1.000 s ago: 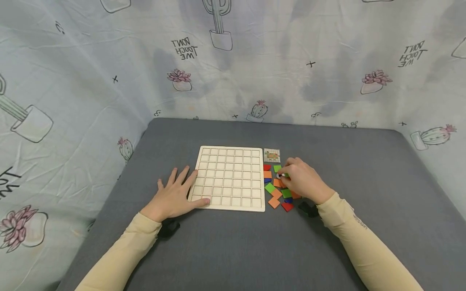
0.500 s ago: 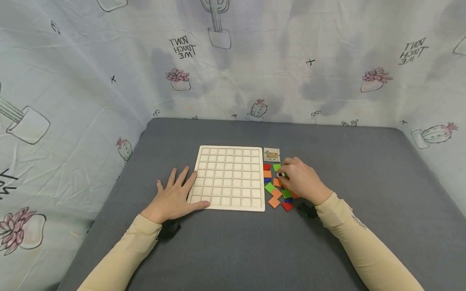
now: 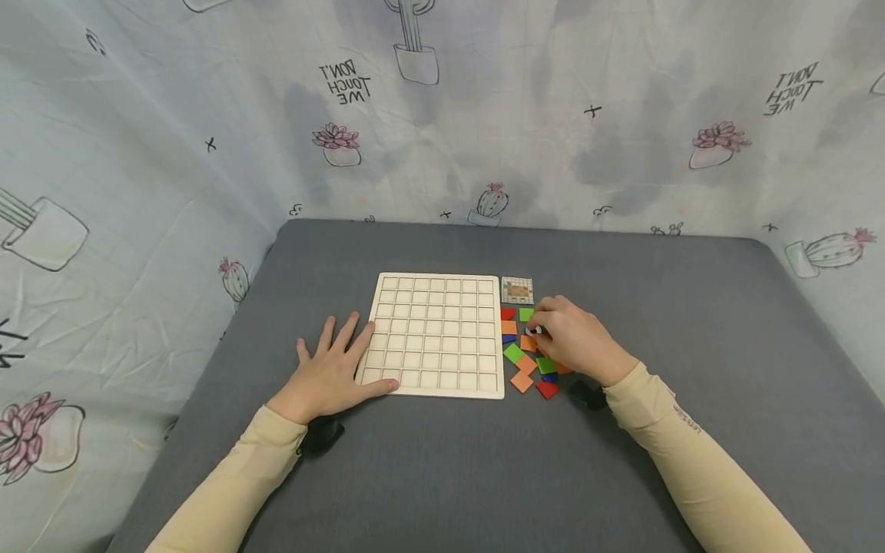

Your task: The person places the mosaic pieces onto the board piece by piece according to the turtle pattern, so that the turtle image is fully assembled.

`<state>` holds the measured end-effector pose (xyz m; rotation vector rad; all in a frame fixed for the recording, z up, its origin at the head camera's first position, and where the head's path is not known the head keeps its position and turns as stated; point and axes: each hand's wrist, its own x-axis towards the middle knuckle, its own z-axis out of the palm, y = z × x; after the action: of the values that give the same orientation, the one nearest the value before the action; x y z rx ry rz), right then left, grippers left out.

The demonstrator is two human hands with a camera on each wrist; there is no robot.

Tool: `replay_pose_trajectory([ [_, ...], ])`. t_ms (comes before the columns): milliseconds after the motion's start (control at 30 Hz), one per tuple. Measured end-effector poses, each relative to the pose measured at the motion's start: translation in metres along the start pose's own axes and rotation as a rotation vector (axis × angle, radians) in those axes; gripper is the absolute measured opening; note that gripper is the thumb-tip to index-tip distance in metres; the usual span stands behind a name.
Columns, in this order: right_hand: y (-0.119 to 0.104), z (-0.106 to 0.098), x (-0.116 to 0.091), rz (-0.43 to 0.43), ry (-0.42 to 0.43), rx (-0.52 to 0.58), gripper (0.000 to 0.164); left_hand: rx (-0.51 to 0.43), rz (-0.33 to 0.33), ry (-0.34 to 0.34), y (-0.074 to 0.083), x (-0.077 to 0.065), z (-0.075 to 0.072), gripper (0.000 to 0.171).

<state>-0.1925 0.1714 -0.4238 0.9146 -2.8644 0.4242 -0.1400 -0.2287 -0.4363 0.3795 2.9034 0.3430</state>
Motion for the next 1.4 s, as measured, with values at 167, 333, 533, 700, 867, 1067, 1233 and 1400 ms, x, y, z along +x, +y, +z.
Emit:
replay_pose_trajectory([
  [167, 0.002, -0.001, 0.001, -0.021, -0.011, -0.005, 0.007, 0.002, -0.004, -0.005, 0.001, 0.001, -0.002, 0.111],
  [333, 0.004, -0.001, 0.001, -0.036, -0.007, -0.017, 0.008, 0.005, -0.009, -0.012, 0.0, 0.001, -0.002, 0.111],
  [533, 0.005, 0.0, 0.001, -0.037, -0.001, -0.01, 0.009, 0.002, -0.009, -0.015, 0.0, 0.001, -0.002, 0.111],
  [700, 0.006, -0.002, 0.001, -0.032, 0.003, 0.001, 0.013, -0.001, -0.011, -0.019, 0.001, 0.001, -0.002, 0.111],
  [867, 0.002, -0.011, -0.001, -0.002, -0.044, 0.056, 0.021, 0.003, -0.011, -0.016, 0.001, 0.001, -0.002, 0.111],
  [1067, -0.004, -0.021, -0.004, 0.019, -0.189, 0.186, 0.019, 0.008, -0.006, -0.01, 0.0, 0.001, -0.002, 0.111],
  [1233, -0.009, -0.023, -0.005, -0.018, -0.247, 0.205, 0.02, 0.014, -0.006, -0.009, -0.001, 0.001, -0.001, 0.111],
  [1400, -0.009, -0.021, -0.005, -0.03, -0.236, 0.189, 0.02, 0.009, -0.006, -0.011, 0.0, 0.002, -0.001, 0.111],
])
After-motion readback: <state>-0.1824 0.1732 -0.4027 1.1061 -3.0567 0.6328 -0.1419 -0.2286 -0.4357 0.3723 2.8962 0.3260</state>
